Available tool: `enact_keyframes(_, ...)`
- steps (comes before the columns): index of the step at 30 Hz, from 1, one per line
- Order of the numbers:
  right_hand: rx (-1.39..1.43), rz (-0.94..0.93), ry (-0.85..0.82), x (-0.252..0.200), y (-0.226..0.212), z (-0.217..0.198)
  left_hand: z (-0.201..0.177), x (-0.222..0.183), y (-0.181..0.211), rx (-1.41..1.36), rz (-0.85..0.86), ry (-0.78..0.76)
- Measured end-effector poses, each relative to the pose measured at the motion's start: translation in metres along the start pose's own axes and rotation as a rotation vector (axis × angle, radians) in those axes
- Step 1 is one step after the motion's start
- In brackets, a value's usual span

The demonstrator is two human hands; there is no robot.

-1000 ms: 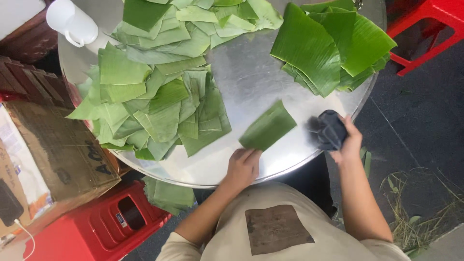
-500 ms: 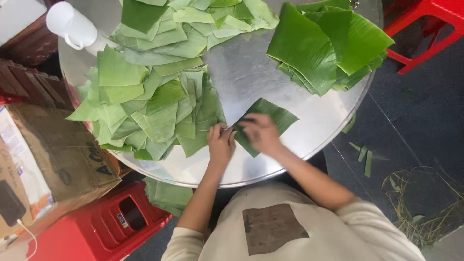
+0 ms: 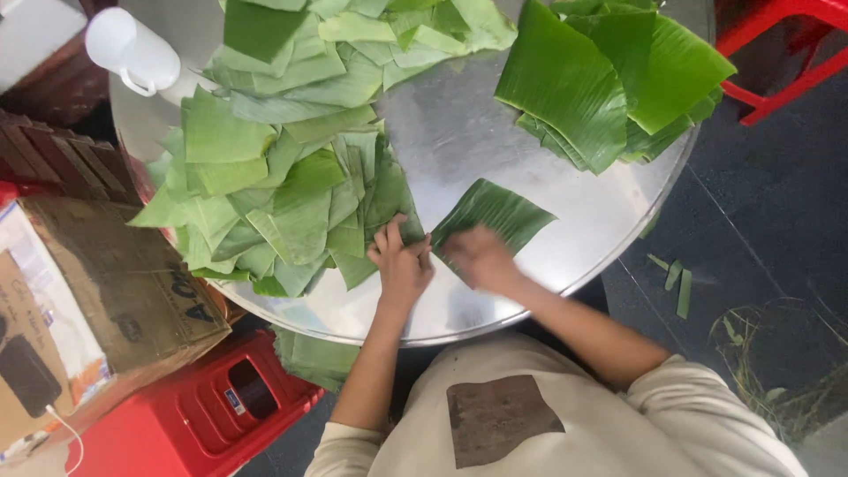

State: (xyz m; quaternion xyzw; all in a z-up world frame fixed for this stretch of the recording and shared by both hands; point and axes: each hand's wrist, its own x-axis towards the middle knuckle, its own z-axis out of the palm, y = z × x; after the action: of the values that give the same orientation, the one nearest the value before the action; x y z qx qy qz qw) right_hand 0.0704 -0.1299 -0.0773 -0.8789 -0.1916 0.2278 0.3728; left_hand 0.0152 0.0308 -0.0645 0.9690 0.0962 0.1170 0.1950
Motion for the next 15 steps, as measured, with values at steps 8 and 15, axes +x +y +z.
enact_keyframes(8,-0.611,-0.305,0.283,-0.038,0.151,0.078,0.011,-0.002,-0.003,0.057,0.004,-0.028)
enact_keyframes(15,-0.632,-0.614,0.240,-0.082,0.096,0.023,0.008,-0.002,0.007,0.075,-0.006,-0.041)
